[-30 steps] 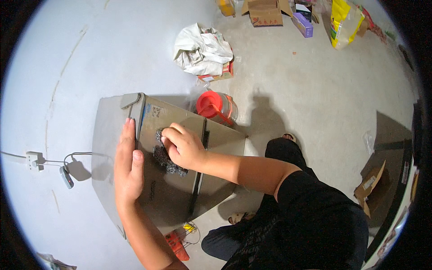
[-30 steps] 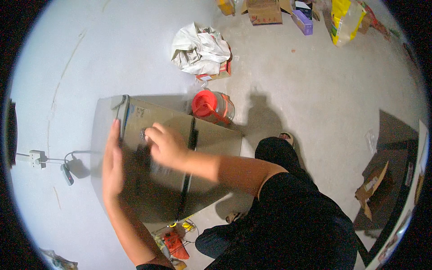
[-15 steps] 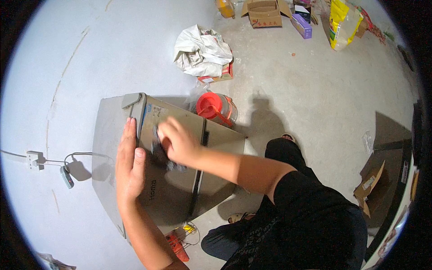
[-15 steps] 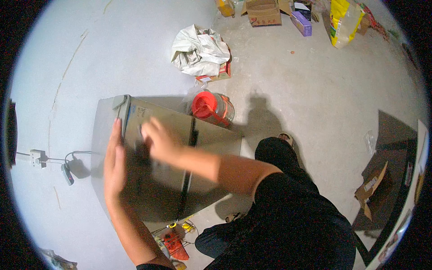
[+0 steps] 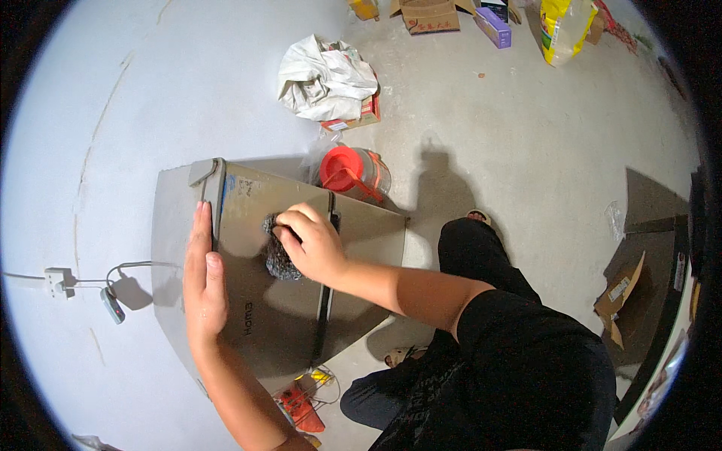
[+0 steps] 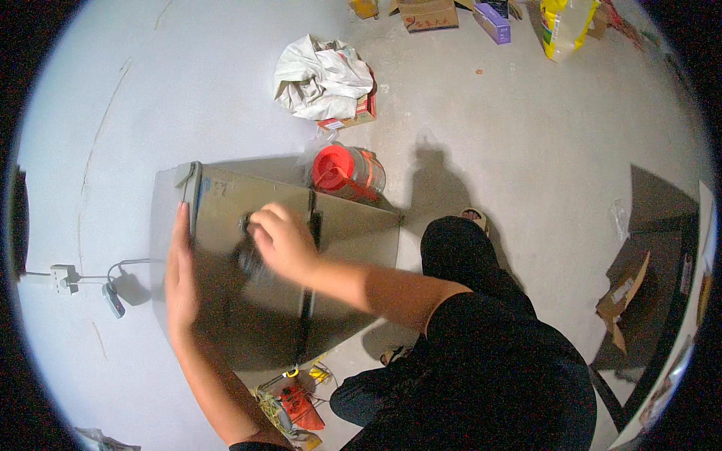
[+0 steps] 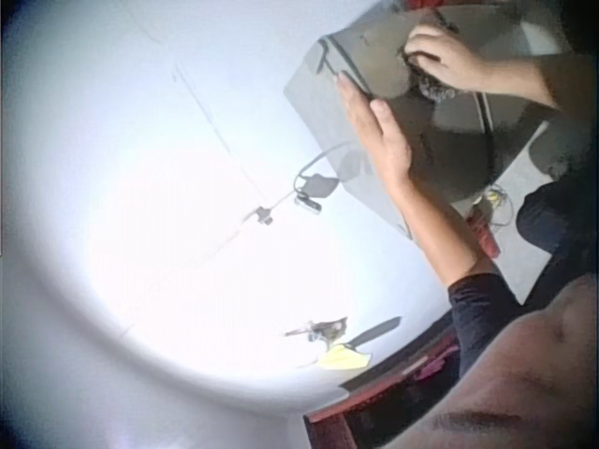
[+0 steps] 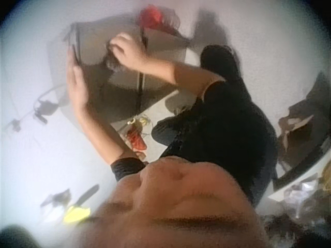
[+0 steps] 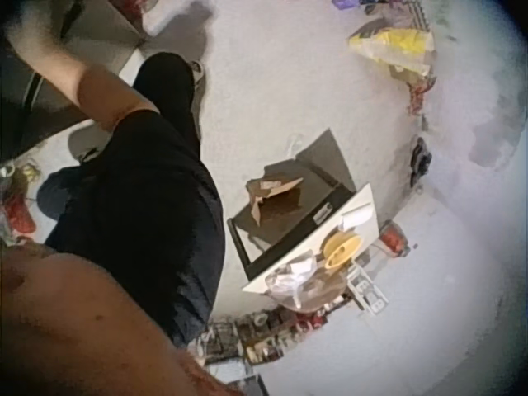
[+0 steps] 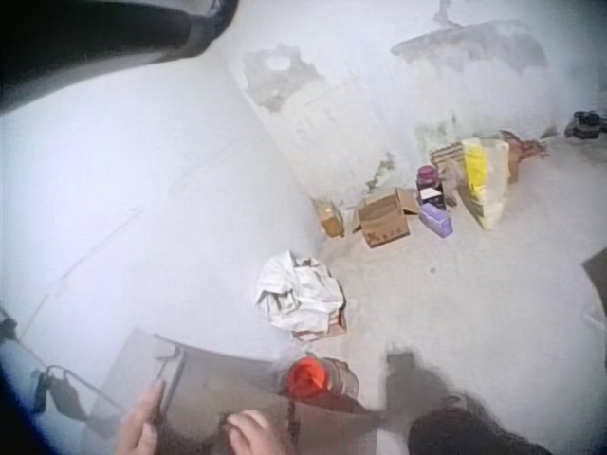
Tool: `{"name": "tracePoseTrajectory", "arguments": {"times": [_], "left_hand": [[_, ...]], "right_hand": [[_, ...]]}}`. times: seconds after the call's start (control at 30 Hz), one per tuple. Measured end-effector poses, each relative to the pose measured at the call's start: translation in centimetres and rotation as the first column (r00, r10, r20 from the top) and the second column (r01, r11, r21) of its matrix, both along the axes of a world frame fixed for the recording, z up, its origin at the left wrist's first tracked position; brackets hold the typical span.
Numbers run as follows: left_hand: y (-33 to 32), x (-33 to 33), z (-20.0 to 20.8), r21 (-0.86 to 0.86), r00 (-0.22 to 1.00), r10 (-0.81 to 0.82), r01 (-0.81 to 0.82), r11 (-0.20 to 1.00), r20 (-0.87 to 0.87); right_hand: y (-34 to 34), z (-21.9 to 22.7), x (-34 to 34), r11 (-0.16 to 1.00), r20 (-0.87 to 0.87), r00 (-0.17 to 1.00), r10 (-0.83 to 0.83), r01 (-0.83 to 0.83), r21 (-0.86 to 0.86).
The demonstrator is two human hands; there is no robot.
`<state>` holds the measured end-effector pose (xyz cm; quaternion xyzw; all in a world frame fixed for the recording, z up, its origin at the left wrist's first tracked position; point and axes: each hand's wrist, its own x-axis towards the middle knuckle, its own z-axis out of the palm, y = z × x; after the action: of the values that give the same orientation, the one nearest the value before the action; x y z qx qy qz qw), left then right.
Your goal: The person cleans the top and front surfaces of a refrigerator using a metallic scrubbing pad and a cloth, then sits on the floor to wipe the lower door.
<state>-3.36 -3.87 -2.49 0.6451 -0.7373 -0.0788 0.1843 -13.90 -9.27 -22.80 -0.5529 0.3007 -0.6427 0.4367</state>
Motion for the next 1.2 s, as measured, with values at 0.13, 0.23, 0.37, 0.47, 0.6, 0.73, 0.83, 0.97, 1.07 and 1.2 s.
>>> {"name": "tracePoseTrajectory", "arguments": {"times": [0.13, 0.23, 0.37, 0.47, 0.6, 0.73, 0.83, 0.97, 1.07, 1.2], "left_hand": [[0.4, 0.5, -0.2, 0.002, 1.0, 0.006, -0.006, 1.0, -0.028], [0.0, -0.1, -0.3, 0.001, 0.999, 0.002, -0.002, 1.0, -0.032], [0.1, 0.4, -0.4, 0.004, 0.999, -0.002, 0.002, 1.0, -0.048], [-0.1, -0.1, -0.1, 0.008, 1.0, 0.005, -0.005, 1.0, -0.03], [-0.1, -0.2, 0.2, 0.011, 1.0, 0.021, -0.021, 1.0, 0.007], [0.0, -0.2, 0.0, 0.011, 1.0, 0.019, -0.019, 1.0, 0.008], [-0.1, -0.3, -0.1, 0.009, 1.0, 0.016, -0.016, 1.0, -0.015], [-0.2, -0.4, 0.2, 0.009, 1.0, 0.013, -0.013, 1.0, -0.009], [0.0, -0.5, 0.2, 0.02, 1.0, 0.015, -0.015, 1.0, -0.001], [0.5, -0.1, 0.5, 0.018, 0.999, 0.025, -0.026, 1.0, 0.024]], "right_hand": [[6.3, -2.2, 1.4, 0.977, -0.168, 0.985, 0.045, -0.078, -0.198], [6.3, -3.1, 2.1, 0.939, -0.25, 0.968, 0.024, -0.108, -0.327], [-0.9, 1.2, 2.6, 0.939, -0.127, 0.99, -0.058, 0.011, -0.344], [-4.1, 4.2, 2.1, 0.951, -0.026, 0.993, -0.115, 0.103, -0.29], [-0.3, 0.6, 2.2, 0.925, -0.074, 0.993, -0.097, 0.063, -0.373], [0.5, -0.2, 1.9, 0.925, -0.186, 0.98, -0.074, -0.002, -0.381], [-3.2, 3.2, 1.9, 0.924, -0.069, 0.985, -0.161, 0.125, -0.362], [-3.4, 3.8, 1.7, 0.912, 0.04, 0.983, -0.177, 0.18, -0.368], [-0.7, 2.1, 1.6, 0.914, 0.068, 0.981, -0.183, 0.195, -0.355], [-3.3, 5.3, 1.7, 0.91, 0.22, 0.962, -0.163, 0.232, -0.344]]}}
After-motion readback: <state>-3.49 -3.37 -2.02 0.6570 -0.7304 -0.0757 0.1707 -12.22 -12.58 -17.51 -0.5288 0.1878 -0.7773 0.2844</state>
